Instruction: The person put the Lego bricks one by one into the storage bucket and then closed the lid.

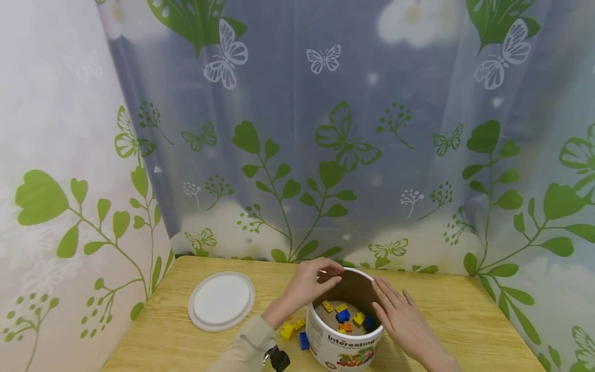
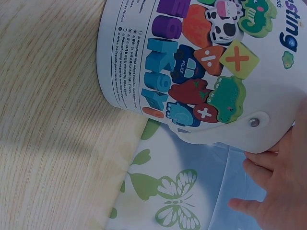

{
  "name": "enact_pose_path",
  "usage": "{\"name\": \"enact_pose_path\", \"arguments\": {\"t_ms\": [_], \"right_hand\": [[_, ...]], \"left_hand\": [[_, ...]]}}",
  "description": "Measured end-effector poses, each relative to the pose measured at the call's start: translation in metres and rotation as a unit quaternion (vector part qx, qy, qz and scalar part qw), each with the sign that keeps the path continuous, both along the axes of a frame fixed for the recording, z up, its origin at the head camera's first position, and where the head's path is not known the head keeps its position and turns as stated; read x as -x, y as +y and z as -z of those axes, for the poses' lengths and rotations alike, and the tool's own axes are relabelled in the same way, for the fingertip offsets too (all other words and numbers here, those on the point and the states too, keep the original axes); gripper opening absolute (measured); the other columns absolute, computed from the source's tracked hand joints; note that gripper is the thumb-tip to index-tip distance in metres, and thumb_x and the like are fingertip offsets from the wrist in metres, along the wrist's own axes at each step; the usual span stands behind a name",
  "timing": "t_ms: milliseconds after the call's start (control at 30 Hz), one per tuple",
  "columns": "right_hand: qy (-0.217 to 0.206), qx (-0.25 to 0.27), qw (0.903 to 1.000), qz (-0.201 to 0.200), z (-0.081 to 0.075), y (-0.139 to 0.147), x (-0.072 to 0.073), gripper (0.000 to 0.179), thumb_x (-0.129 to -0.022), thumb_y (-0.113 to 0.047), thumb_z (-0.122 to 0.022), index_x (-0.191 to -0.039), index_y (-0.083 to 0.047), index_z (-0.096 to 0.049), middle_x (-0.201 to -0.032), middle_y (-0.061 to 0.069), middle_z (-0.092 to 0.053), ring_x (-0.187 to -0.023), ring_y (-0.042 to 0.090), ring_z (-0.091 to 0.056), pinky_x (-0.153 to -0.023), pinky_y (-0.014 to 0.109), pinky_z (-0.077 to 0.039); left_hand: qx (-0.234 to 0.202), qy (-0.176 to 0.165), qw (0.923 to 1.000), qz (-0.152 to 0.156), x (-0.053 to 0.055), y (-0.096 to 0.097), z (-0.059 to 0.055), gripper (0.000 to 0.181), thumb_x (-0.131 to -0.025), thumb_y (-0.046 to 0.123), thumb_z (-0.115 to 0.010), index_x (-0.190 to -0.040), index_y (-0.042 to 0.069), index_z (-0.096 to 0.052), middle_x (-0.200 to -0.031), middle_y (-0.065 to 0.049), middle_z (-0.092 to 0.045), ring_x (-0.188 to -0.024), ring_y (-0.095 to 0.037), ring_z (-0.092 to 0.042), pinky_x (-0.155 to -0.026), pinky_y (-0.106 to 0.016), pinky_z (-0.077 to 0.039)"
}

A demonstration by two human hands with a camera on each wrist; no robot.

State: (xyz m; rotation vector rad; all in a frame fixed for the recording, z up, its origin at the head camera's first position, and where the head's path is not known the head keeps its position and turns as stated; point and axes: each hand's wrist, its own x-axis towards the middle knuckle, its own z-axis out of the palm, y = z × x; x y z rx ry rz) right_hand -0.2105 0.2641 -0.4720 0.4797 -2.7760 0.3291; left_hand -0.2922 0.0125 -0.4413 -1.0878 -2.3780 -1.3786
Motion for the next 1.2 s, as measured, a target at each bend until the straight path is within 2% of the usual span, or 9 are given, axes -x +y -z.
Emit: {"name": "enact_pose_path", "arguments": {"t_ms": [167, 400, 567, 700, 833, 967, 1100, 1200], "right_hand": [[0.005, 0.000, 1.0000, 0.000, 0.000, 0.000, 0.000, 0.052, -0.106, -0.028, -0.052, -0.153, -0.007, -0.045, -0.160, 0.010, -0.040, -0.145, 0.032, -0.040, -0.114, 0.066, -0.032], [0.006, 0.002, 1.0000, -0.002, 0.001, 0.000, 0.000, 0.051, -0.107, -0.030, -0.051, -0.153, -0.007, -0.045, -0.160, 0.010, -0.040, -0.145, 0.032, -0.039, -0.114, 0.065, -0.031], [0.006, 0.004, 1.0000, -0.002, 0.001, 0.000, 0.000, 0.051, -0.107, -0.029, -0.051, -0.153, -0.007, -0.045, -0.159, 0.011, -0.040, -0.145, 0.032, -0.040, -0.114, 0.066, -0.031], [0.004, 0.004, 1.0000, -0.001, 0.000, 0.000, 0.000, 0.051, -0.107, -0.028, -0.052, -0.153, -0.007, -0.045, -0.160, 0.011, -0.039, -0.145, 0.032, -0.039, -0.114, 0.066, -0.031], [0.002, 0.001, 1.0000, 0.000, 0.000, 0.001, -0.001, 0.052, -0.108, -0.031, -0.049, -0.153, -0.007, -0.044, -0.160, 0.011, -0.039, -0.146, 0.032, -0.039, -0.114, 0.066, -0.031], [0.003, 0.000, 1.0000, 0.000, 0.001, 0.001, -0.001, 0.052, -0.108, -0.034, -0.047, -0.154, -0.007, -0.044, -0.160, 0.011, -0.038, -0.145, 0.032, -0.039, -0.113, 0.066, -0.032], [0.004, 0.000, 1.0000, -0.001, 0.001, 0.001, 0.000, 0.052, -0.108, -0.032, -0.048, -0.153, -0.007, -0.044, -0.160, 0.011, -0.039, -0.145, 0.032, -0.039, -0.114, 0.066, -0.032], [0.004, -0.002, 1.0000, -0.001, 0.001, 0.001, 0.000, 0.052, -0.108, -0.031, -0.049, -0.153, -0.007, -0.044, -0.160, 0.010, -0.038, -0.145, 0.032, -0.039, -0.114, 0.065, -0.032]], "left_hand": [[-0.029, -0.004, 0.9995, -0.013, -0.001, -0.012, -0.002, 0.018, -0.096, 0.016, -0.072, -0.114, 0.010, -0.073, -0.110, -0.002, -0.073, -0.100, -0.015, -0.070, -0.086, -0.038, -0.061], [-0.058, 0.010, 0.9974, -0.042, -0.001, -0.034, -0.003, 0.021, -0.094, 0.013, -0.073, -0.115, 0.009, -0.073, -0.112, -0.004, -0.074, -0.102, -0.020, -0.070, -0.088, -0.038, -0.060], [-0.071, -0.001, 0.9950, -0.070, 0.001, -0.050, 0.004, 0.021, -0.092, 0.010, -0.075, -0.113, 0.011, -0.074, -0.109, -0.003, -0.074, -0.100, -0.021, -0.070, -0.088, -0.039, -0.060], [-0.074, -0.035, 0.9932, -0.083, 0.000, -0.064, 0.017, 0.021, -0.093, 0.010, -0.075, -0.114, 0.010, -0.074, -0.110, -0.005, -0.074, -0.100, -0.023, -0.069, -0.088, -0.038, -0.060], [-0.068, -0.065, 0.9920, -0.084, -0.002, -0.077, 0.037, 0.024, -0.093, 0.013, -0.075, -0.117, 0.008, -0.072, -0.112, -0.008, -0.074, -0.102, -0.027, -0.069, -0.088, -0.043, -0.060], [-0.043, -0.082, 0.9922, -0.083, -0.004, -0.086, 0.059, 0.025, -0.094, 0.014, -0.074, -0.117, 0.005, -0.071, -0.113, -0.009, -0.073, -0.102, -0.029, -0.070, -0.087, -0.045, -0.060], [-0.015, -0.094, 0.9929, -0.071, -0.008, -0.092, 0.077, 0.026, -0.093, 0.011, -0.075, -0.117, 0.002, -0.070, -0.114, -0.013, -0.072, -0.101, -0.034, -0.070, -0.085, -0.043, -0.061], [-0.001, -0.108, 0.9926, -0.054, -0.011, -0.095, 0.087, 0.026, -0.092, 0.010, -0.076, -0.115, 0.000, -0.070, -0.115, -0.017, -0.072, -0.101, -0.039, -0.069, -0.083, -0.042, -0.061]]}}
